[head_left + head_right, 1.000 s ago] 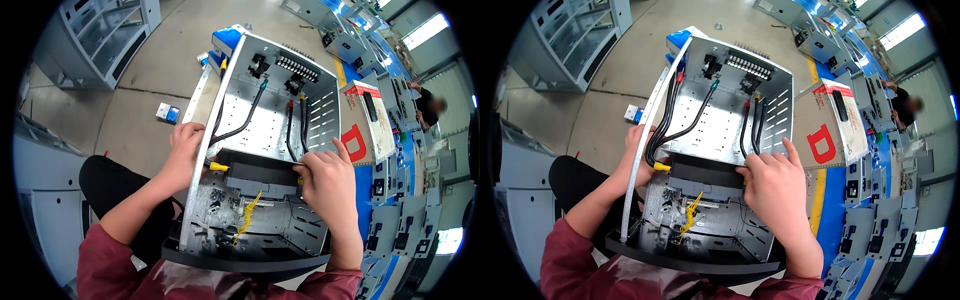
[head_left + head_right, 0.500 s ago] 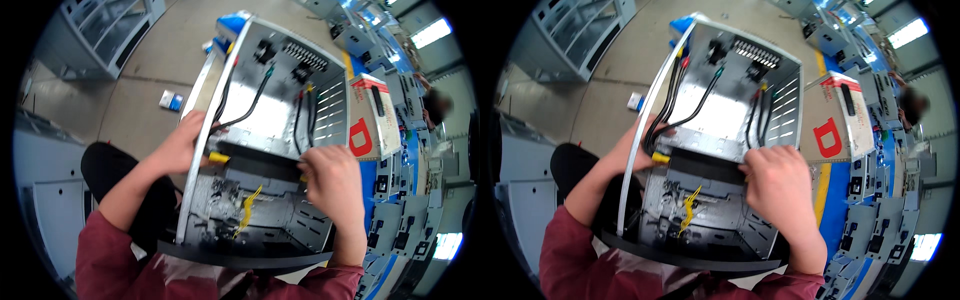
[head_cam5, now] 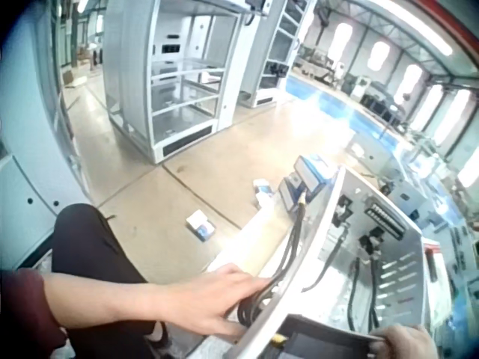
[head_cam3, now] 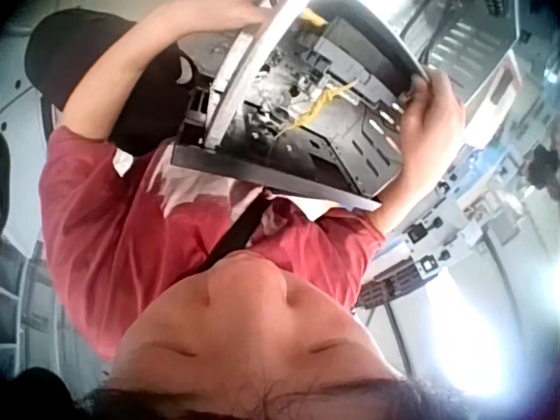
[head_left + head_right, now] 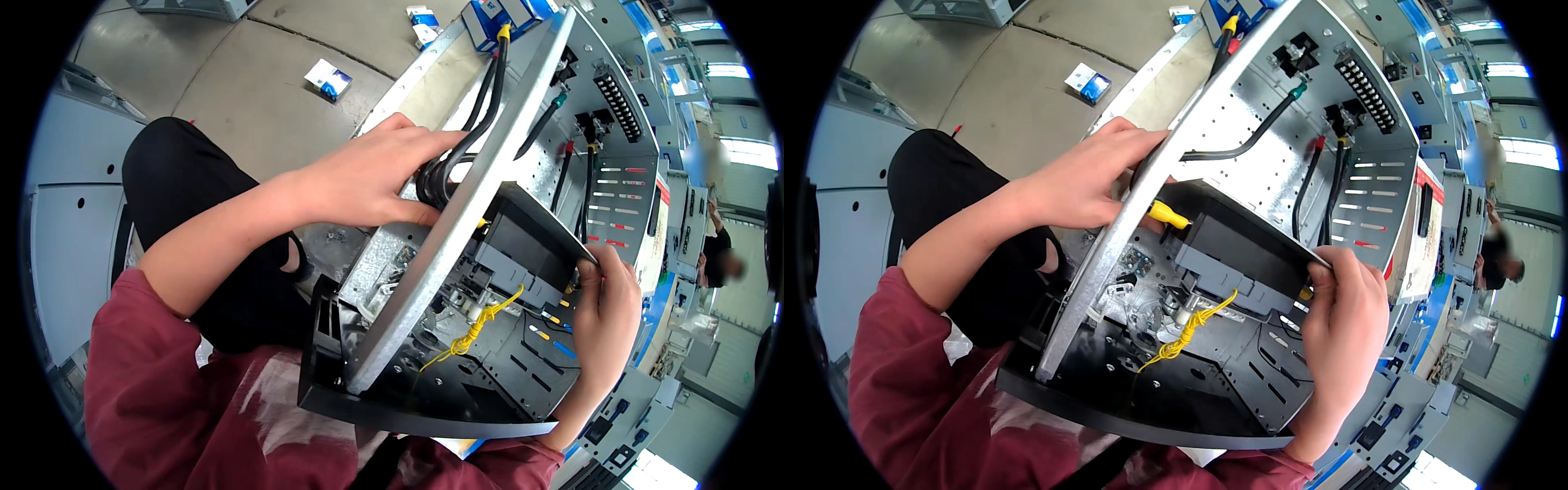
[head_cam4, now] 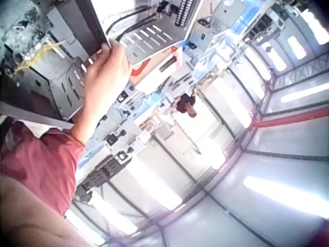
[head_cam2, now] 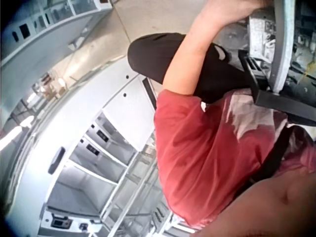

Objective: The person assembles a large metal appliance on the floor, installing a black plastic component, routing wires, and tightening screws with a wrench.

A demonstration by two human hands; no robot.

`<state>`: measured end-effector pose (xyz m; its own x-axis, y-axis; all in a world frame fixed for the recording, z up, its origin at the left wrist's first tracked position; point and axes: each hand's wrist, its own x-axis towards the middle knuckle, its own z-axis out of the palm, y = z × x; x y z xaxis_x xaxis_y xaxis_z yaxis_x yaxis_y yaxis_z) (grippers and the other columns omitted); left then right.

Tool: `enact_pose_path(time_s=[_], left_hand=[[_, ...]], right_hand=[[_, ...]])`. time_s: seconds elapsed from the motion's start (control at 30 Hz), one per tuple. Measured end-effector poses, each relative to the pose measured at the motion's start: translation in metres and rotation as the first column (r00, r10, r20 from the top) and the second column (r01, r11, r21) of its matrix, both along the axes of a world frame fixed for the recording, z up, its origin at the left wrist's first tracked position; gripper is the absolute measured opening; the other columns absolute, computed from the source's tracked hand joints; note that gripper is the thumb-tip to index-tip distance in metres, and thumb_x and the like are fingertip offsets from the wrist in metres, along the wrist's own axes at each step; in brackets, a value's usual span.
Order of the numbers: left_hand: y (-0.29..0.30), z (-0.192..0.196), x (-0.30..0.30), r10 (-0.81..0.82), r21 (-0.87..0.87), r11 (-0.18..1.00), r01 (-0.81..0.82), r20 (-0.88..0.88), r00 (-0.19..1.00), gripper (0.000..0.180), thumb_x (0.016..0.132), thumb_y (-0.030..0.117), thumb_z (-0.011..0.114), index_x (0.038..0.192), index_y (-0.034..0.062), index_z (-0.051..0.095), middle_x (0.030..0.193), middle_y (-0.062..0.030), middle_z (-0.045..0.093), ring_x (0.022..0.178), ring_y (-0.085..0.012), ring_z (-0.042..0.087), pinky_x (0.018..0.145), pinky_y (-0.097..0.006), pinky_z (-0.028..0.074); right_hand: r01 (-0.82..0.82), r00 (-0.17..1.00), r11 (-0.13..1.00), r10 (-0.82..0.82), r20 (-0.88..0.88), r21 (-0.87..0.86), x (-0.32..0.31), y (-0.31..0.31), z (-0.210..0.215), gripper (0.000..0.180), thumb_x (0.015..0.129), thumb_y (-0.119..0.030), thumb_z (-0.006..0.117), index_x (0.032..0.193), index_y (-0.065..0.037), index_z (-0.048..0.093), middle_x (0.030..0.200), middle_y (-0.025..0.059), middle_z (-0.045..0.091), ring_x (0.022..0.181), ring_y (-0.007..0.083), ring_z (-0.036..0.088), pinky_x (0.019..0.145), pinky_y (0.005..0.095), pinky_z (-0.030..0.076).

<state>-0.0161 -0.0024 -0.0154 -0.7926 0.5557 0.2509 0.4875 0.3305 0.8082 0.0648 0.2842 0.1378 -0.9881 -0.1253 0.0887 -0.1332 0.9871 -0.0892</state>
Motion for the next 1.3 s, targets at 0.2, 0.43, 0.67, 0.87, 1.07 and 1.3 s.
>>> enact_pose_path(time_s=[0.2,0.43,0.67,0.87,1.07,1.3], left_hand=[[-0.002,-0.006,0.003,0.011,-0.027,1.000,-0.013,-0.067,0.998,0.088,0.077,0.031,0.090,0.151,0.0043,0.050,0.125,-0.0077,0.072,0.116,-0.0307,0.055,0.107,-0.041,0.042],[0.000,0.003,0.007,0.009,-0.030,0.999,-0.010,-0.032,0.999,0.091,0.078,0.027,0.089,0.154,0.0057,0.046,0.122,-0.0117,0.069,0.121,-0.0336,0.056,0.109,-0.044,0.042],[0.003,0.010,0.010,0.037,-0.086,0.996,-0.037,0.003,0.999,0.092,0.075,0.018,0.089,0.155,0.0052,0.045,0.125,-0.0138,0.068,0.129,-0.0362,0.056,0.113,-0.046,0.042],[0.000,0.004,0.012,0.004,0.060,0.998,-0.011,0.121,0.993,0.054,0.084,0.027,0.087,0.126,0.0038,0.063,0.122,-0.0143,0.063,0.113,-0.0362,0.057,0.097,-0.043,0.049],[0.003,0.014,0.007,-0.033,0.062,0.998,0.029,0.063,0.997,0.054,0.082,0.028,0.088,0.124,0.0033,0.063,0.118,-0.0155,0.062,0.113,-0.0365,0.059,0.098,-0.043,0.048],[-0.003,-0.018,0.010,-0.047,0.067,0.997,0.036,0.173,0.984,0.093,0.083,0.015,0.089,0.158,0.0023,0.035,0.144,-0.0146,0.057,0.127,-0.0246,0.059,0.110,-0.040,0.046]], right_hand=[[-0.086,0.996,0.996,0.086,0.038,0.018,-0.002,0.007,0.005,0.006,0.095,-0.007,0.067,0.096,-0.002,0.066,0.081,0.0145,0.066,0.080,0.0360,0.059,0.077,0.0428,0.046],[-0.215,0.975,0.972,0.208,-0.082,-0.095,-0.001,0.003,0.013,0.029,0.084,-0.011,0.077,0.111,-0.006,0.068,0.107,0.0131,0.067,0.103,0.0355,0.061,0.090,0.0430,0.049],[-0.723,0.678,0.691,0.716,0.165,-0.025,0.020,-0.040,0.037,0.028,0.073,-0.019,0.077,0.101,-0.024,0.078,0.136,0.0047,0.060,0.126,0.0315,0.052,0.110,0.0537,0.042],[-0.653,0.690,0.725,0.689,0.221,-0.220,0.013,-0.034,0.029,0.020,0.071,-0.018,0.083,0.089,-0.017,0.074,0.127,0.0054,0.060,0.125,0.0315,0.051,0.109,0.0505,0.043],[-0.544,0.760,0.783,0.612,0.218,-0.301,0.001,-0.010,0.044,0.019,0.081,-0.011,0.074,0.100,-0.012,0.072,0.110,0.0063,0.055,0.106,0.0277,0.054,0.099,0.0407,0.044],[-0.676,0.679,0.737,0.609,0.410,0.026,0.028,-0.031,0.024,0.021,0.081,-0.022,0.068,0.100,-0.022,0.076,0.107,0.0018,0.053,0.106,0.0248,0.052,0.097,0.0397,0.043]])
